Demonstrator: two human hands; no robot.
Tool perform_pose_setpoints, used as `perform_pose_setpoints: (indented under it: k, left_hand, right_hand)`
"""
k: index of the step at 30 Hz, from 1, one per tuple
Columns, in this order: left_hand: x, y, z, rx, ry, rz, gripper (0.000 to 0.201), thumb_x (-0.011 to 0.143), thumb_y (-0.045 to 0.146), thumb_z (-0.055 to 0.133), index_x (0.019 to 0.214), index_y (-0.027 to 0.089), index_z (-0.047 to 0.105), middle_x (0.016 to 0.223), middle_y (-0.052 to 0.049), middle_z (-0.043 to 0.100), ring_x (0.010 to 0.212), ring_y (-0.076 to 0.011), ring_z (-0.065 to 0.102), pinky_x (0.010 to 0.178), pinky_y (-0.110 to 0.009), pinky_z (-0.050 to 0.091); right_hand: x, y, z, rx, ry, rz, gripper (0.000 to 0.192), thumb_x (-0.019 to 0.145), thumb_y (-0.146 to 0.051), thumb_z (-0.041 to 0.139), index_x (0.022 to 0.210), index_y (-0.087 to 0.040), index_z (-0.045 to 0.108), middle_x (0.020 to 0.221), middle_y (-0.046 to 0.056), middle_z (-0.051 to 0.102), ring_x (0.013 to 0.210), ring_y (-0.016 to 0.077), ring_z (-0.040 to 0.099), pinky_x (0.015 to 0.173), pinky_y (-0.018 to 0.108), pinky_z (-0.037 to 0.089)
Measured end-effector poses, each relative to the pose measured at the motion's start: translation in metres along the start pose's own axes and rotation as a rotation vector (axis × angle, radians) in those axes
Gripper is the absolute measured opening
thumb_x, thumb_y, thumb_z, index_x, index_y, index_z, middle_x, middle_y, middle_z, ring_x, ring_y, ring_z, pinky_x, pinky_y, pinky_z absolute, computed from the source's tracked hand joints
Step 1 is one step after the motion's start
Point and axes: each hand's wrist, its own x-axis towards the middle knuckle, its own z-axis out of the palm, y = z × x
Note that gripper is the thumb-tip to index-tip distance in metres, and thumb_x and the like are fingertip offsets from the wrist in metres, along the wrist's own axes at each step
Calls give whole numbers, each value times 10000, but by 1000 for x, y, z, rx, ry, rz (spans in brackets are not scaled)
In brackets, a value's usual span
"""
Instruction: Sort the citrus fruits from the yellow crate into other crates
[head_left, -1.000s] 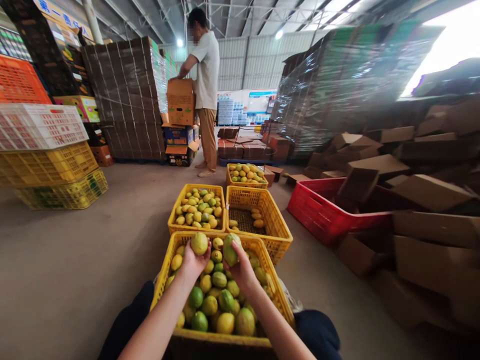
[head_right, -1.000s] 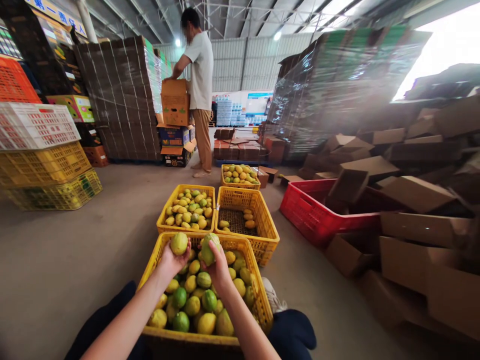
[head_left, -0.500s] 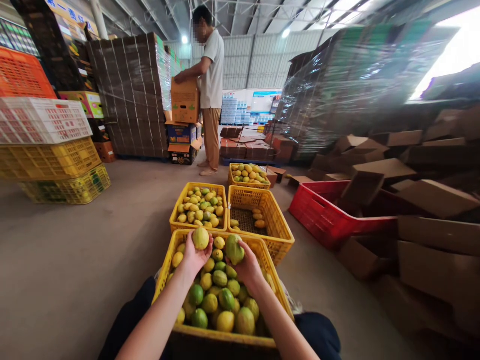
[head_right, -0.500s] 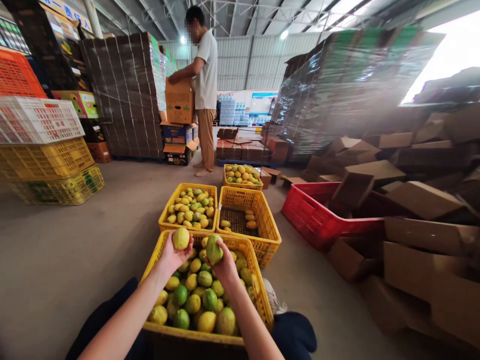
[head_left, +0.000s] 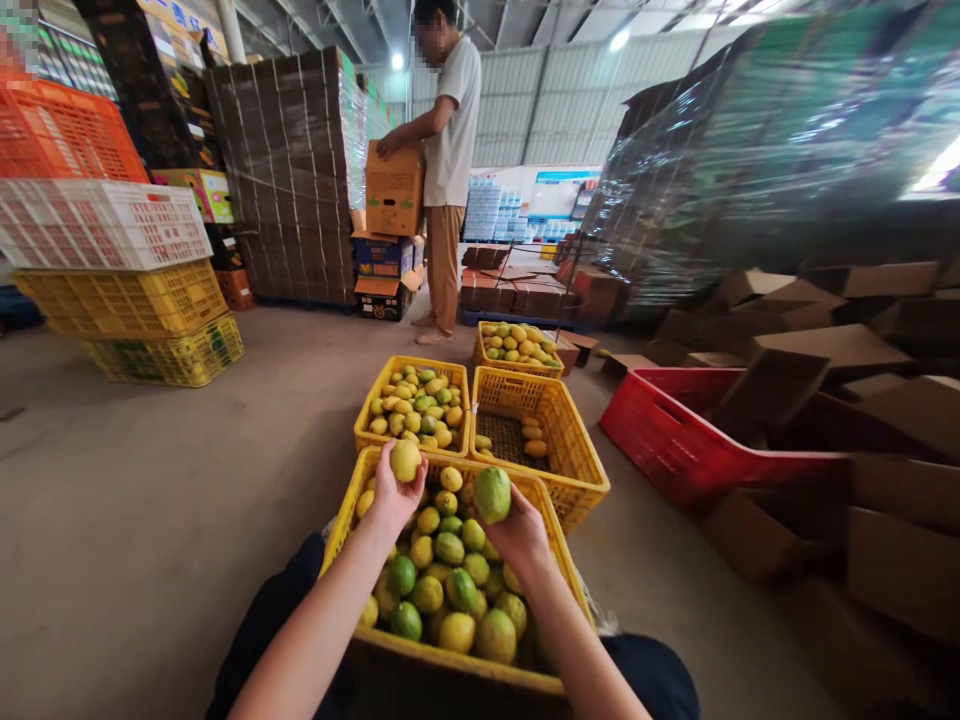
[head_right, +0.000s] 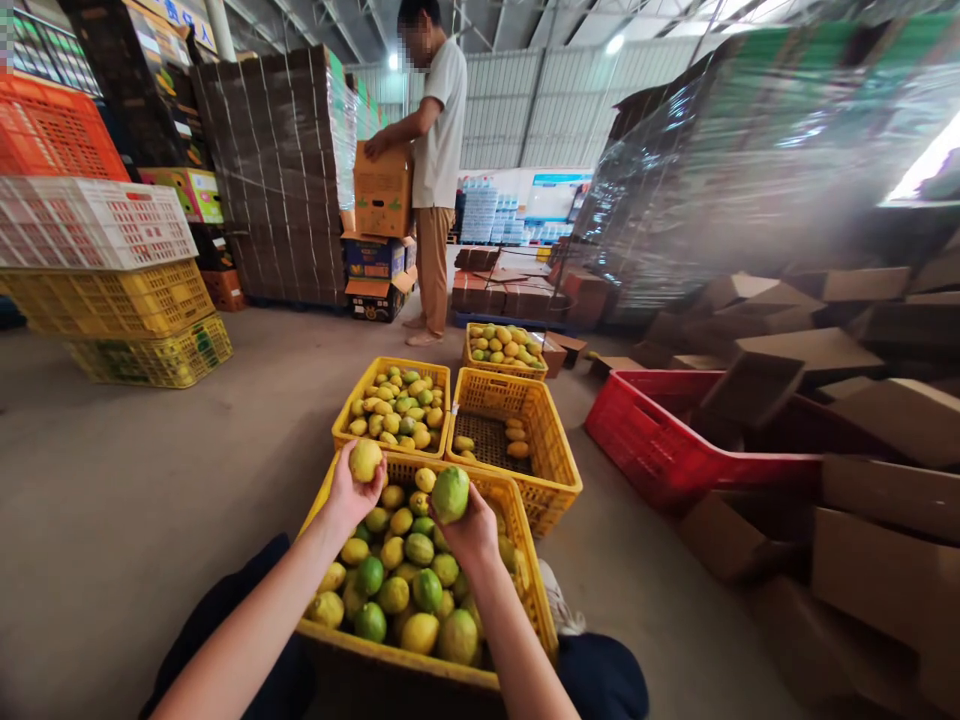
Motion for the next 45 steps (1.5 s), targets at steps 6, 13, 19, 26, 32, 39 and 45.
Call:
perform_pose_setpoints:
  k: [6,13,19,26,32,39,45]
  left_hand:
    - [2,7,0,-58,-21,99,305,997,257,416,1164,138,641,757,-68,699,593,-165,689,513,-238,589]
    - [0,10,8,-2,-39,68,270,996,356,498,1083,149,648,755,-63,713,633,-190,717,557,-276,627]
    - [-4,13,7,104,-81,53,289,969,416,549,997,149,656,717,-58,696,596,-156,690,515,-207,587]
    - [2,6,4,189,-73,3,323,1025,291,382,1168,150,634,780,-71,725,641,-199,720,509,-279,607]
    - [-4,6,11,235,-40,30,327,979,400,537,1119,122,638,731,-67,693,626,-178,698,522,-228,595]
    - [-7,11,9,173,-63,-36,446,989,443,448,1187,89,632,758,-91,701,603,-174,685,502,-239,591]
    - [0,7,6,175,-131,-35,350,1009,272,414,1269,189,634,815,-57,730,683,-207,726,538,-298,620]
  right_hand:
    - [-3,3,2,-41,-60,39,182,919,-289,521,863,-188,661,732,71,755,575,213,695,432,277,501]
    - [-10,0,6,60,38,-83,82,837,-303,673,866,-239,630,699,-14,717,578,182,671,430,263,519]
    - [-4,0,2,-4,-53,-42,204,843,-430,635,854,-226,632,688,21,702,547,172,625,403,256,493]
    - [7,5,-1,-51,123,-90,226,927,-455,559,876,-244,622,676,-19,693,569,172,646,482,285,547]
    - [-3,1,6,11,76,-82,129,889,-373,644,896,-245,632,694,-34,706,568,159,654,472,253,535]
    - [4,2,-1,-44,-32,28,346,933,-521,527,877,-199,640,679,51,709,523,179,646,434,262,525]
    - [8,12,-1,-51,47,-31,343,996,-456,424,987,-198,650,744,63,747,527,194,664,441,288,530]
